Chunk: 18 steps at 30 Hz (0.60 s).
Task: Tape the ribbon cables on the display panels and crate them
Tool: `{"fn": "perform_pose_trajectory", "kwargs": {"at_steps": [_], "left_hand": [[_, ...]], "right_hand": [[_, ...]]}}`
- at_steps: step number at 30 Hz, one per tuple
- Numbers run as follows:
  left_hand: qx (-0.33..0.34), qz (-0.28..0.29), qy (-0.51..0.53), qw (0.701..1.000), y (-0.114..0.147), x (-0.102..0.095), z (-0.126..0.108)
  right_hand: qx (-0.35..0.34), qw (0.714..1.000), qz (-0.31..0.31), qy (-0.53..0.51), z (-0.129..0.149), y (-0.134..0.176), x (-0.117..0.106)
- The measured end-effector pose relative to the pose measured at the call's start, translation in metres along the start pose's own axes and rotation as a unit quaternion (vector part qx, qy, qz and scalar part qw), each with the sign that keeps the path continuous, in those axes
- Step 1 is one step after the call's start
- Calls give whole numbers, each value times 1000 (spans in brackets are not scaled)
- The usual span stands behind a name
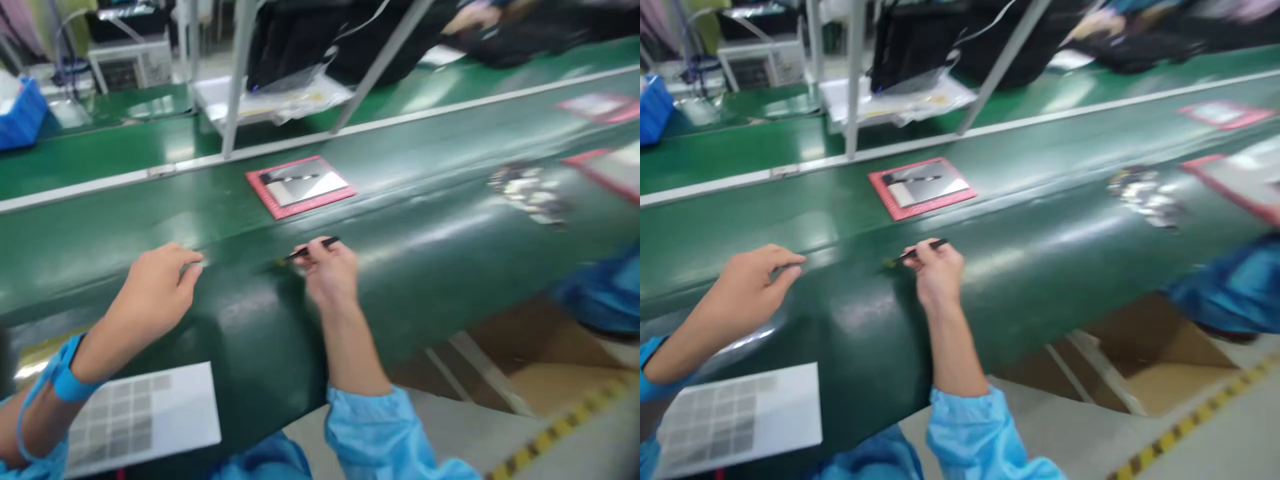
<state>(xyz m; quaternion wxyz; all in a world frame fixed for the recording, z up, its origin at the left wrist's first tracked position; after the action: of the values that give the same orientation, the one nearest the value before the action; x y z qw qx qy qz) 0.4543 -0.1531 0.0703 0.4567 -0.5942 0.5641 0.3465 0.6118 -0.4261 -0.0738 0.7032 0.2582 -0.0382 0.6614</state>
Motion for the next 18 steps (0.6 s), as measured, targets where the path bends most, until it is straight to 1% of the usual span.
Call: {"fn": "perform_pose_trajectory", "kwargs": {"at_steps": [2,3,5,6,7,8,10,12,15,16,18], "left_hand": [[-4,51,-20,999,-75,15,1],[-12,64,-41,997,-114,24,5],[-13,56,-66,996,-191,41,11],[-12,49,-73,996,-225,51,14],[-12,43,-80,996,-254,60,17],[-15,41,-86,995,-279,71,21],[-26,46,-94,994,-312,92,29],[-37,64,-96,993,-330,114,36],[-52,103,-94,989,-342,140,41],[-59,112,-93,988,-344,146,42],[-81,118,-91,986,-347,150,48]], "right_hand": [[-7,1000,4,-6,4,-2,5],[-12,1000,6,-9,5,-5,8],[-30,999,3,-21,6,-13,12],[-40,999,-2,-28,7,-18,13],[-46,998,-5,-34,8,-21,13],[-50,998,-7,-38,8,-23,13],[-49,998,-7,-41,8,-23,13],[-44,998,-5,-41,8,-20,14],[-38,999,2,-38,9,-17,18],[-36,999,6,-38,9,-16,20],[-33,999,13,-36,9,-14,23]]}}
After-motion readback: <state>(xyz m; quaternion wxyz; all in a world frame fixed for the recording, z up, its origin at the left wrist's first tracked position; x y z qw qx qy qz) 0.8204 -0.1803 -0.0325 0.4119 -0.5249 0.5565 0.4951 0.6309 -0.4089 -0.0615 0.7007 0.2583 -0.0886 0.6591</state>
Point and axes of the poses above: each hand's wrist, its own y-axis away from the middle knuckle, its own x-axis out of the palm, z = x × y, the point moved 8 cm from there along -y, towards the middle knuckle, and after that the axes turned 9 degrees about x, right-handed, at the moved point
